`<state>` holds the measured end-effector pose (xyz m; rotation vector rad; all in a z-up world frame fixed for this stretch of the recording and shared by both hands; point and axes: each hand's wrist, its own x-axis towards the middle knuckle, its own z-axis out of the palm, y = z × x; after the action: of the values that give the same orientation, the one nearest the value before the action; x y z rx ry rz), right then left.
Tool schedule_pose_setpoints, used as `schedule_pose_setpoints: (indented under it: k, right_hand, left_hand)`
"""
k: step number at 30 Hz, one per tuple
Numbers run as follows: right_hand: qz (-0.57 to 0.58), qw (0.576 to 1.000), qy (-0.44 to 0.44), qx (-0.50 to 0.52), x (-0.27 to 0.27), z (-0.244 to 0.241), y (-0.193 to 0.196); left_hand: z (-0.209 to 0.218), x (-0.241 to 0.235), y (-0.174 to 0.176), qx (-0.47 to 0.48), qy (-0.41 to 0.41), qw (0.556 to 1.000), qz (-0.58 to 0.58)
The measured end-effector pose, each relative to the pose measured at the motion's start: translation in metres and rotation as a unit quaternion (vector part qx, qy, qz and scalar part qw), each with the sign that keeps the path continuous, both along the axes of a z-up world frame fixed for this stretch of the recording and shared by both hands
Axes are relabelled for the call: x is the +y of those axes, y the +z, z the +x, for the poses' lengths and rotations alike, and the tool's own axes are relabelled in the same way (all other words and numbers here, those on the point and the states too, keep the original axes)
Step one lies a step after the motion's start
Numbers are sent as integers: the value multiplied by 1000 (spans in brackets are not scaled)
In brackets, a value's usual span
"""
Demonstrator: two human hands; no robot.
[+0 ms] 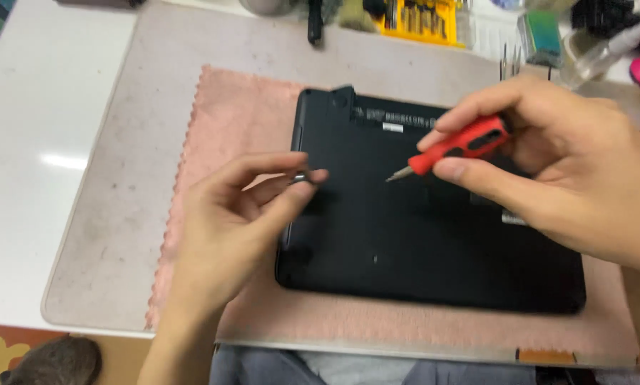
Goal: The person uses a red screwdriver to remove several screws from the bottom panel of a black laptop. They place the removed screws on the desk and continue unscrewing different sections of the laptop base.
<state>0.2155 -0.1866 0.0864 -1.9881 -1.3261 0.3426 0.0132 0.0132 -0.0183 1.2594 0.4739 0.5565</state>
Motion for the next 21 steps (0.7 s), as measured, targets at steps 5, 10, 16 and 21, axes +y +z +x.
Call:
schedule_pose_setpoints:
  k: [5,10,16,21]
  right_hand:
    - [29,998,41,-31,63,20,-3]
    - [25,982,100,-159,118,50,-28]
    - [0,968,145,-205,151,58,-43]
    - [-27,957,170,-234,162,57,-46]
  left_hand:
    - [2,21,-2,109,94,990,-13]
    - [2,29,-25,75,70,994,-29]
    - [4,35,-25,124,52,989,-62]
    - [8,38,-16,194,61,973,-106]
